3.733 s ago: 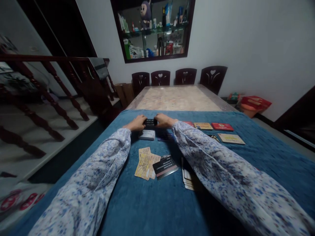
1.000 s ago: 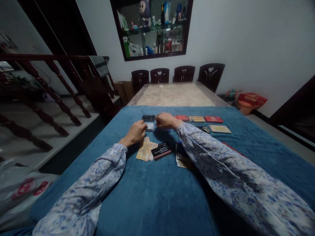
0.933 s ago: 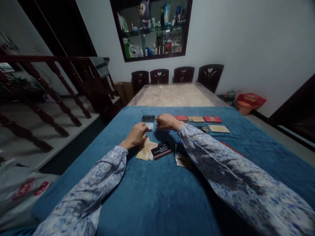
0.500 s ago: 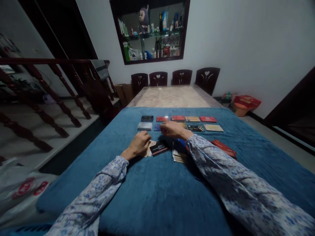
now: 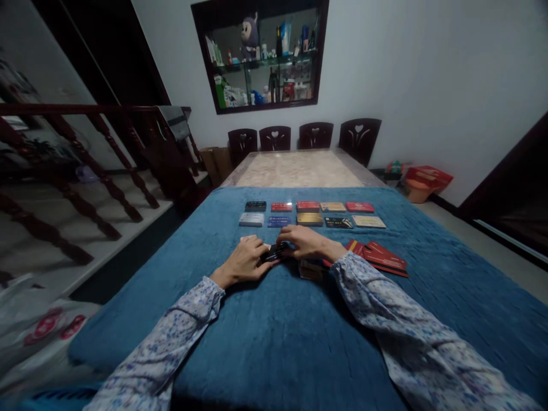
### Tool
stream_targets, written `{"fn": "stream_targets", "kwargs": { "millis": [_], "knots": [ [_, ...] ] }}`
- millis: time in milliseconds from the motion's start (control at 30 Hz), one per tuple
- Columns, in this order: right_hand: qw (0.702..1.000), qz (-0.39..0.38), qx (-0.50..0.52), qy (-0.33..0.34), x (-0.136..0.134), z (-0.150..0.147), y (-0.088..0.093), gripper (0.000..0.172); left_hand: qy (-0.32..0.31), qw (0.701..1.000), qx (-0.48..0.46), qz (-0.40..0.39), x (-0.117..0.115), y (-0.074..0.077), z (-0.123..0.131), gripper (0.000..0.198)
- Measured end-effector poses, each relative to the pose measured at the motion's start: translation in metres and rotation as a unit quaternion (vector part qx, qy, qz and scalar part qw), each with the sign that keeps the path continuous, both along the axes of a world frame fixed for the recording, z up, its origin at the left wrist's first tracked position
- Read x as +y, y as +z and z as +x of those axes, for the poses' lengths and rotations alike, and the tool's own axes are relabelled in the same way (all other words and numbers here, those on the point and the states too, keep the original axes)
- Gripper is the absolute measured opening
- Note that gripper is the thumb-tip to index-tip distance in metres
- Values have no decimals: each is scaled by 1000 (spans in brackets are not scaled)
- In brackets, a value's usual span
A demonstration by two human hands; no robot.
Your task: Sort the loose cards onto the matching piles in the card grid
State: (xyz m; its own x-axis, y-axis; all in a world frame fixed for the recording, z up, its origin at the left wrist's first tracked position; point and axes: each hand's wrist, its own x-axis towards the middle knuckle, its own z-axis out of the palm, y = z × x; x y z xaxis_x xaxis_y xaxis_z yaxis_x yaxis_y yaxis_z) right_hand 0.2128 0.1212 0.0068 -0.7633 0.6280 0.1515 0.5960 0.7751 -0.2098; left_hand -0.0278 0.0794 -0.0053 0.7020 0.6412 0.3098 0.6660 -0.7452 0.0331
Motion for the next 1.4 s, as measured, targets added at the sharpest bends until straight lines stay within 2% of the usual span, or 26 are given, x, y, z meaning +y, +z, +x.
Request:
{"fn": "stream_targets", "kwargs": {
  "millis": [133,333,667,867,1100,1233,1400],
  "knots": [
    [1000,-2,-18,22,-3,-3,-5,39,-17,1000,17,-9,-3,3,-2,29],
    [998,-27,-45,30,-12,-3,2,52,-31,999,30,-32,-3,4,-6,45],
    [998,-26,-36,36,-8,0,-2,39,-49,998,2,-48,-4,3,-7,40],
    [998,-30,-52,35,-10,0,2,36,-56,998,-4,-36,-4,3,-7,23],
    [998,-23,-46,31,-11,2,6,28,-60,997,-24,-34,-2,2,-7,13],
    [998,-21,-47,31,-16,4,14,22,-69,997,-31,-28,0,2,-8,14],
    [998,-2,-48,28,-17,5,19,24,-91,995,-31,10,3,3,-11,23]
  ]
}}
